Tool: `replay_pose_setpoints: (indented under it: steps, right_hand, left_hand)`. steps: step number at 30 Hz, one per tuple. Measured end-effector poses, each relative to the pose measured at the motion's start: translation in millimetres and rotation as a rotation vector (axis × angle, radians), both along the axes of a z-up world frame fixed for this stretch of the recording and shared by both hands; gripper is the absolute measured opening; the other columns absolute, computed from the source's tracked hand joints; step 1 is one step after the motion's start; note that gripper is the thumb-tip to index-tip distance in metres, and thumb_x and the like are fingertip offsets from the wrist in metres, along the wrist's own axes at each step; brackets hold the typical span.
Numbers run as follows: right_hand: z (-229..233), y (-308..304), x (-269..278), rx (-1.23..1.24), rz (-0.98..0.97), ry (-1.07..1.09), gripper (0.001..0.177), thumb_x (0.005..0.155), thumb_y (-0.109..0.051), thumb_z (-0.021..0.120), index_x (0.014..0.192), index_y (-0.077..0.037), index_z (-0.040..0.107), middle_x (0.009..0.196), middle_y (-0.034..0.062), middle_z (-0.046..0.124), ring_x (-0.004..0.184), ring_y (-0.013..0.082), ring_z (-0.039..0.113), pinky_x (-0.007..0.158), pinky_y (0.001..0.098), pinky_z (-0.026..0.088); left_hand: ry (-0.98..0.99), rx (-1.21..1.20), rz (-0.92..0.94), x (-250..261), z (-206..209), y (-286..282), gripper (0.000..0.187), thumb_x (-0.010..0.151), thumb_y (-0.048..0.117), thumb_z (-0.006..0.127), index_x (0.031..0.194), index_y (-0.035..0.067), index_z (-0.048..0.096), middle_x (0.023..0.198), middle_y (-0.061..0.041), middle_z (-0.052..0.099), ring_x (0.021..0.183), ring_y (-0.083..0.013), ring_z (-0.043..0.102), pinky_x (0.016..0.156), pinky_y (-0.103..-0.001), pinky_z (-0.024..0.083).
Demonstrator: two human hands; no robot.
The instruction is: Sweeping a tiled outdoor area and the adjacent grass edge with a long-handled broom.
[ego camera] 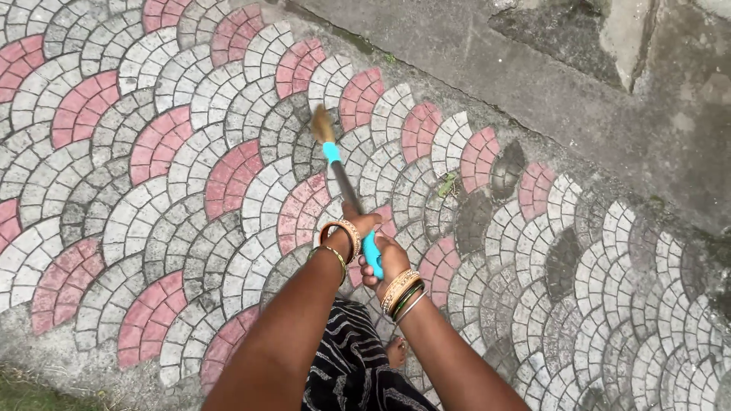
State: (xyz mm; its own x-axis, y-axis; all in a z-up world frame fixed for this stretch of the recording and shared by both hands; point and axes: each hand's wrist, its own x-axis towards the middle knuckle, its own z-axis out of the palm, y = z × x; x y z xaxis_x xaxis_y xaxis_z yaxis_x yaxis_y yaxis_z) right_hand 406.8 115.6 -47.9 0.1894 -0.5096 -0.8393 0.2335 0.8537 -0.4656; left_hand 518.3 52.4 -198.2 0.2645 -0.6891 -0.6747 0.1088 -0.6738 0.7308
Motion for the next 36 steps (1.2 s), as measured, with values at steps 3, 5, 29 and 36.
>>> replay_pose_setpoints:
  steps: [3,5,29,36]
  right_hand:
    - [-28,7,-13,0.101,0.014,-0.031,0.018,0.105,-0.030,0.043,0.110,-0.015,0.051,0.069,0.0089,0.057,0.045,0.0120,0.045,0.036,0.0244,0.031]
    - [-30,33,-21,0.133,-0.048,-0.016,0.019,0.104,-0.031,0.043,0.109,-0.015,0.051,0.069,0.0093,0.056,0.045,0.0129,0.045,0.036,0.0249,0.031]
    - [-25,-70,43,0.105,0.043,-0.033,0.035,0.105,-0.041,0.042,0.097,-0.009,0.055,0.066,0.0065,0.057,0.048,0.0153,0.053,0.037,0.0268,0.040]
    - [-55,-138,6,0.208,-0.226,-0.087,0.036,0.105,-0.039,0.040,0.097,-0.008,0.056,0.067,0.0046,0.057,0.050,0.0139,0.053,0.039,0.0254,0.042]
  left_hand:
    - [0.035,0.153,0.108,-21,-49,17,0.106,0.069,0.008,0.077,0.149,-0.013,0.010,0.124,-0.034,0.057,0.107,-0.0366,0.067,0.090,-0.043,0.057]
    - [0.007,0.193,-0.077,-40,-64,37,0.106,0.069,0.009,0.078,0.149,-0.015,0.013,0.128,-0.035,0.056,0.111,-0.0367,0.066,0.092,-0.043,0.057]
    - [0.028,0.086,-0.081,37,59,-35,0.064,0.081,0.029,0.072,0.130,-0.002,0.044,0.100,-0.021,0.066,0.077,-0.0293,0.066,0.062,-0.046,0.055]
    - [0.059,0.081,-0.551,-9,-14,-132,0.055,0.080,0.026,0.074,0.115,-0.013,0.058,0.093,-0.021,0.072,0.072,-0.0236,0.067,0.062,-0.039,0.056]
